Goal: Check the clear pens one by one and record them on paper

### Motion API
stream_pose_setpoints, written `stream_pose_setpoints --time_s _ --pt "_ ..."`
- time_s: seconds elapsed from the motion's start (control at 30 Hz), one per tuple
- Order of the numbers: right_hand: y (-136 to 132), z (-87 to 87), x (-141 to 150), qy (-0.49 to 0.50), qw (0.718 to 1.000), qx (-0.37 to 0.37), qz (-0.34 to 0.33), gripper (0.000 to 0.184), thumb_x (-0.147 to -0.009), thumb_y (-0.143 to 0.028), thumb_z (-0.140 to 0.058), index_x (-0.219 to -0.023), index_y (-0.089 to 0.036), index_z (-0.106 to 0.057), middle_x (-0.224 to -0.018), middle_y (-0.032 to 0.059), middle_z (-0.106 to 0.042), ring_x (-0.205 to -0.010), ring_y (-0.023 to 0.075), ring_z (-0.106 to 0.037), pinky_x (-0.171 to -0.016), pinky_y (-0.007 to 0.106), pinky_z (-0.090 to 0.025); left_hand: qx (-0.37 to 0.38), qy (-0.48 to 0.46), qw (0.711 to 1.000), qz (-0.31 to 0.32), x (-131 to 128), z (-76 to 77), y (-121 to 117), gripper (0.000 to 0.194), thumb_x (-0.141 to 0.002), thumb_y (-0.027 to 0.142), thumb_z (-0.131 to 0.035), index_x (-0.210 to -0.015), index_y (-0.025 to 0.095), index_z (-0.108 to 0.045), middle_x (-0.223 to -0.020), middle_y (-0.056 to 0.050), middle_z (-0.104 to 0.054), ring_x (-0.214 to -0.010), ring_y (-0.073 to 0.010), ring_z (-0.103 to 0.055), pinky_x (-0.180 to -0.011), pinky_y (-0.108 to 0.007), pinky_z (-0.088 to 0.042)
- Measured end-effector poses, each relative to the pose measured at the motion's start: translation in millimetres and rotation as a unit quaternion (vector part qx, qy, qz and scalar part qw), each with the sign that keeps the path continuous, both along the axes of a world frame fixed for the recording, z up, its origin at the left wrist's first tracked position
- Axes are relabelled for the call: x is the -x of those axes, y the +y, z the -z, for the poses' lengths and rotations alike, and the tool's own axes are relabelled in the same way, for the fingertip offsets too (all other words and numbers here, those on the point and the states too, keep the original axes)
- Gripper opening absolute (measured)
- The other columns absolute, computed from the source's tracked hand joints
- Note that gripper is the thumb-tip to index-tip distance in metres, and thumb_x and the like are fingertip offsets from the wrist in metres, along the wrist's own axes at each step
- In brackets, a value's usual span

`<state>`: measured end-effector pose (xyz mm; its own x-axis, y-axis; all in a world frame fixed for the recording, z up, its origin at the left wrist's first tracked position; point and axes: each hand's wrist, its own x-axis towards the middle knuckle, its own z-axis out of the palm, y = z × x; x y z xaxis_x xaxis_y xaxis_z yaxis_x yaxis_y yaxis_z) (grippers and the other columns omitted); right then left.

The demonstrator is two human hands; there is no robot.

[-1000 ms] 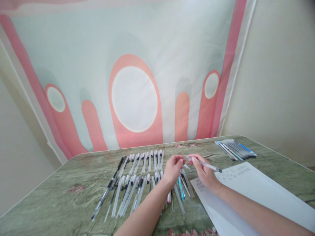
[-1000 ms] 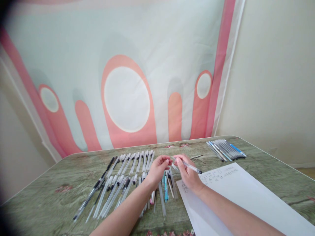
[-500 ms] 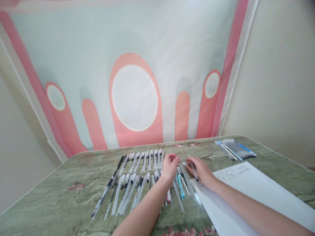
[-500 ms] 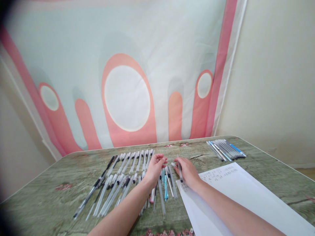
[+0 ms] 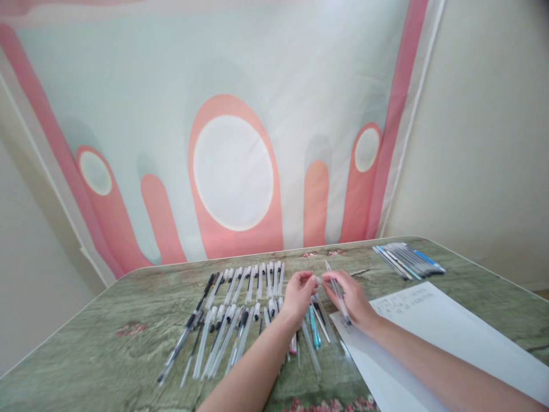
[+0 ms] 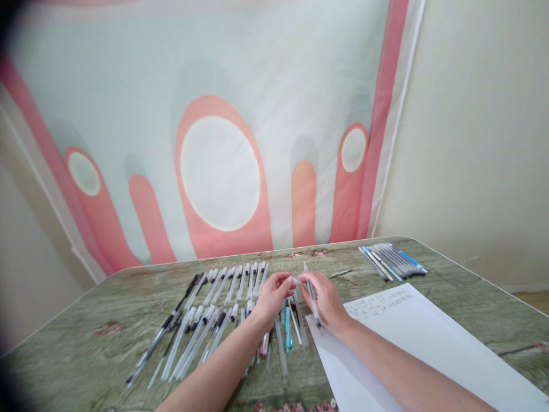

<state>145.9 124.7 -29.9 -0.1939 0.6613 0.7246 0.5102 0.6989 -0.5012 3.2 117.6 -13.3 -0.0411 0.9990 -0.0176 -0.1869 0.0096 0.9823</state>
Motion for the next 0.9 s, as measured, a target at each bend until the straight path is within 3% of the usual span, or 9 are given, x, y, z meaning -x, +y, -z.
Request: stream_pose_setpoints --time_s 0.1,0.3,0.43,0.6,0.9 --pt "-6 -6.6 2 -0.001 1.0 -0.012 -0.02 0.015 -0.081 -0.022 -0.05 -0.094 -0.021 -0.056 -0.085 0.0044 -0.06 -0.082 0.0188 -0.056 -0.074 0.033 -0.045 0.0 -0.014 0.999 0.038 -3 0.2 -2 0.02 -0.073 0.028 -0.06 -0.085 0.013 -0.054 -0.081 -0.007 -0.06 -0.073 -0.0143 -0.058 -0.068 -0.027 -0.045" --pt "-13 -14.7 -2 -0.001 0.998 -0.021 -0.057 0.028 -0.086 -0.021 -0.042 -0.112 -0.021 -0.052 -0.095 0.0066 -0.058 -0.091 0.0195 -0.053 -0.082 0.036 -0.043 0.014 -0.141 0.99 0.025 1 -2.4 1 0.02 -0.073 0.032 -0.061 -0.079 0.013 -0.054 -0.081 -0.007 -0.062 -0.077 -0.0146 -0.06 -0.071 -0.026 -0.045" --pt "-22 -20.7 -4 -0.038 0.996 -0.041 -0.076 0.031 -0.086 -0.02 -0.037 -0.112 -0.021 -0.055 -0.088 0.007 -0.054 -0.083 0.0189 -0.053 -0.075 0.035 -0.044 0.03 -0.204 0.978 0.029 5 -7.7 1 0.019 -0.072 0.029 -0.063 -0.079 0.013 -0.056 -0.078 -0.006 -0.062 -0.07 -0.0109 -0.059 -0.067 -0.022 -0.045" --pt "-27 -24.0 -2 -0.049 0.995 -0.048 -0.077 0.025 -0.085 -0.02 -0.04 -0.104 -0.019 -0.055 -0.085 0.0068 -0.054 -0.08 0.0189 -0.052 -0.073 0.035 -0.045 0.047 -0.216 0.975 0.031 3 -10.2 -2 0.021 -0.07 0.029 -0.065 -0.08 0.013 -0.058 -0.073 -0.005 -0.062 -0.064 -0.0095 -0.058 -0.065 -0.022 -0.045" --pt "-17 -8.3 0 -0.018 0.996 -0.053 -0.07 0.011 -0.081 -0.019 -0.045 -0.092 -0.02 -0.048 -0.08 0.0042 -0.052 -0.077 0.0176 -0.051 -0.071 0.034 -0.043 0.057 -0.206 0.976 0.039 0 -11.4 -4 0.027 -0.072 0.026 -0.064 -0.093 0.014 -0.053 -0.081 -0.007 -0.064 -0.067 -0.0102 -0.06 -0.065 -0.022 -0.045"
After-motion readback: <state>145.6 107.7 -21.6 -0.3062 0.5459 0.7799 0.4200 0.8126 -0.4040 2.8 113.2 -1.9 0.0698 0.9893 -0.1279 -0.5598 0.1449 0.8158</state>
